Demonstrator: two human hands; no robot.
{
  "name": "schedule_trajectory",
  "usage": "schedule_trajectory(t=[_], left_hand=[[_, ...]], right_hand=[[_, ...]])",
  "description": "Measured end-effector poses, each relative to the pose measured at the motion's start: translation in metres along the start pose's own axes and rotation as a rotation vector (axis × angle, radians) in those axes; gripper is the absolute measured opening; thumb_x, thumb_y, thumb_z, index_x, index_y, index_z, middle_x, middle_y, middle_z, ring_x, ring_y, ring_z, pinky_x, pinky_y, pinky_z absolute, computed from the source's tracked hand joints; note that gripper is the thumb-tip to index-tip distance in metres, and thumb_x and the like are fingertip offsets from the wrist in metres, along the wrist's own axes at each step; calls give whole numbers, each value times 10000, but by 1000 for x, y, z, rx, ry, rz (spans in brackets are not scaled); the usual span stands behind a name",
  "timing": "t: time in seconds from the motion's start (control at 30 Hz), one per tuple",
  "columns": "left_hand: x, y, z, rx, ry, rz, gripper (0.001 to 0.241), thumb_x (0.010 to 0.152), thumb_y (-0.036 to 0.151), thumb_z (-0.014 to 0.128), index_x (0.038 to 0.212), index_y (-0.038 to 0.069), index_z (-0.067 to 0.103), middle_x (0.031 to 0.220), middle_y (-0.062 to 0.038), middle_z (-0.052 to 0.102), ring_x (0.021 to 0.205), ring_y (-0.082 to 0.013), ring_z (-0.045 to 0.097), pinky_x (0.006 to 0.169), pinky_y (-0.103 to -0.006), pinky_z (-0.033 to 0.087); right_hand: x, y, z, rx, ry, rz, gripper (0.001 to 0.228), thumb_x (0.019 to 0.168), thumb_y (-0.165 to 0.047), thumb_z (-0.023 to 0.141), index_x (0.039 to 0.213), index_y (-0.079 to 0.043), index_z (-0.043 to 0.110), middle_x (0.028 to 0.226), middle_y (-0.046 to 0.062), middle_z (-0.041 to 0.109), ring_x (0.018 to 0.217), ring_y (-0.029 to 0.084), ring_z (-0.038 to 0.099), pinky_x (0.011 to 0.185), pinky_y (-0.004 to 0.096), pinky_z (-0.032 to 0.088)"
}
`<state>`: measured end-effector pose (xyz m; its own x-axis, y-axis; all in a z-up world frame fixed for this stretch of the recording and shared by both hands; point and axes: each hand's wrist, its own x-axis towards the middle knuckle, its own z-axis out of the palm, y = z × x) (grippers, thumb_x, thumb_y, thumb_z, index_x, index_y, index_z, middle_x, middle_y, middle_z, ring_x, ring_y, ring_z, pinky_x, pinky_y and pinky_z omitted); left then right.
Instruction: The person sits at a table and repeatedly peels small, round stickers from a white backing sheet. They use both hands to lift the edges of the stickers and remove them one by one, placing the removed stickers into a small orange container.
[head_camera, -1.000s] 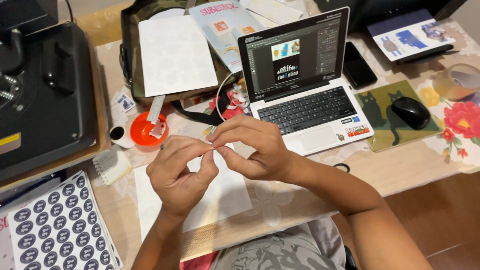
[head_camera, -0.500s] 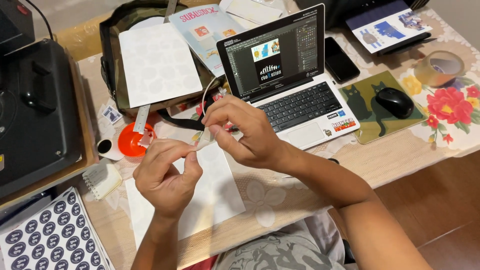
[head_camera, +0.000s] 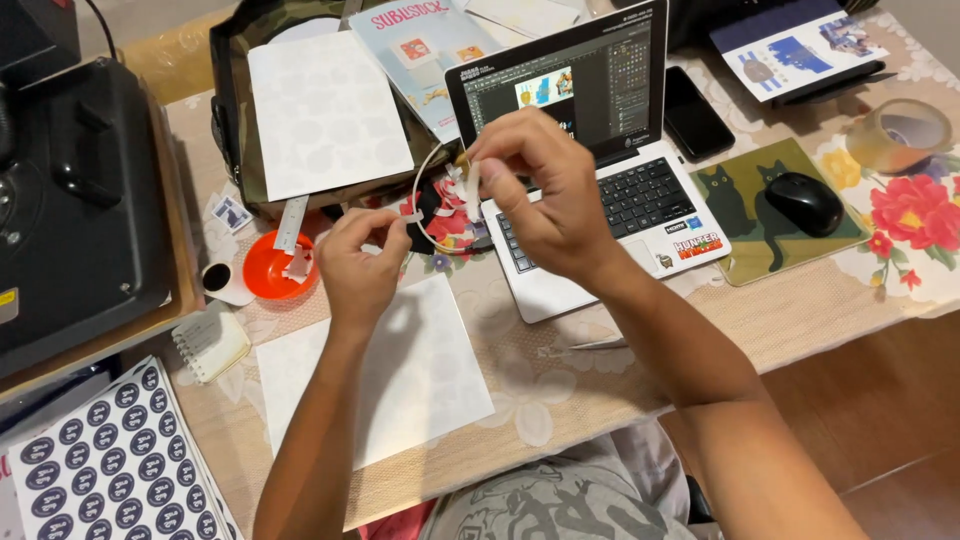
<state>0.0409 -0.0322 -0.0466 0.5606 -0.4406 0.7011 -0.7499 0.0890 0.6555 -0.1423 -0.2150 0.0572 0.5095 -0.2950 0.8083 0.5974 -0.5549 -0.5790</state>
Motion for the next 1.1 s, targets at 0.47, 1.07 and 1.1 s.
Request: schedule_trajectory(t=[0.47,1.07,1.1], left_hand=[[17,-69,57,294,-144,-71,59,900,81,911,938,108,875,797,-84,774,721,-259,759,688,-351,622],[-15,11,-51,696,-1148,-462,1079,612,423,1138,1494,-9,690,1402,-262,690,1364,-492,664,1140,-588,598],[-19,7,-49,706,-1128,-440,1105,587,415,1149,1495,-5,679,1360,-259,696,1341,-490,673,1123,-590,600]], right_hand=[[0,12,2,-73,-157,43,159,1154,-91,650,1114,-3,776,1193,169,701,904,241,709,783,350,639],[-15,20,19,-243,-523,328,164,1131,-82,679,1154,11,812,1100,232,697,905,343,735,828,468,654],[-20,22,21,-251,-552,371,172,1128,-90,675,1149,14,809,1086,241,706,906,353,746,834,478,659]])
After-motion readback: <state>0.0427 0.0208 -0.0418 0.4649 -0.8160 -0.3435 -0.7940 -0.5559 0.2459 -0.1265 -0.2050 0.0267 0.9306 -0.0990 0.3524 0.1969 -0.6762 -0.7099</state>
